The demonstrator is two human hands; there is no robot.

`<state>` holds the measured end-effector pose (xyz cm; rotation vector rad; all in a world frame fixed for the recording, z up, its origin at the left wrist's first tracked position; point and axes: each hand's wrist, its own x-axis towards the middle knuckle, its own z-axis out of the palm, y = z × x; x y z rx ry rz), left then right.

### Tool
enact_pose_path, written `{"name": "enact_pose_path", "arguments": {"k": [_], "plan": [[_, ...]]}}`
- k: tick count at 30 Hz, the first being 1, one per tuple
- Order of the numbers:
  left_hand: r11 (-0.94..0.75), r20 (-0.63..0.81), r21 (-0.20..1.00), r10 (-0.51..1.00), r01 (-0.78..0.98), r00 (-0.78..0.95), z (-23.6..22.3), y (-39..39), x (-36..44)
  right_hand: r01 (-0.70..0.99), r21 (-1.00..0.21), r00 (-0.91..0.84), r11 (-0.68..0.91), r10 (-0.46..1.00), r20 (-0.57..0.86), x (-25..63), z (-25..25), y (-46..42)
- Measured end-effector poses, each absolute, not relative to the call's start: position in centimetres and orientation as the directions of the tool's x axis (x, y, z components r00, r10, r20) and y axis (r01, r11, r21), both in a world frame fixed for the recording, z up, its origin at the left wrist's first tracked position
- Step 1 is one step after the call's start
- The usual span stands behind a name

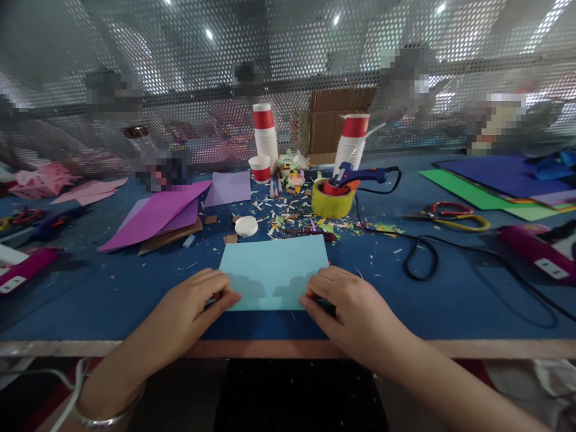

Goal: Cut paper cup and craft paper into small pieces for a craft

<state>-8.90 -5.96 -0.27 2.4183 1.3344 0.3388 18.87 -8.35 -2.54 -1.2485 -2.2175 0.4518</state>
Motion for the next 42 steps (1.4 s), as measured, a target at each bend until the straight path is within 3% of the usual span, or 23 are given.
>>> {"name": "enact_pose_path", "arguments": {"k": [11,20,28,31,42], "plan": [[-0.499,0.064,0.319,0.859,0.806,0.507,-1.0,-5.6,-9.0,0.707,-0.499,-0.412,0.501,0.865,0.285,19.3,-2.1,-8.3],[-0.471,0.065,0.334,0.876,0.817,0.478,-1.2,-5.5,-8.9,0.724,-0.470,-0.424,0.505,0.863,0.274,19.5,-2.6,-8.1],[-0.449,-0.019,0.541,0.839,0.711,0.544,0.4,-5.6,-10.0,0.748,-0.452,-0.399,0.485,0.874,0.279,19.3,-2.4,-8.0],[-0.431,-0.023,0.563,0.844,0.705,0.535,0.5,-5.5,-10.3,0.759,-0.440,-0.393,0.480,0.876,0.279,19.3,-2.4,-7.9],[-0.403,0.078,0.382,0.911,0.832,0.406,-0.6,-5.6,-10.0,0.814,-0.352,-0.376,0.462,0.881,0.286,19.7,-3.3,-7.7]]}}
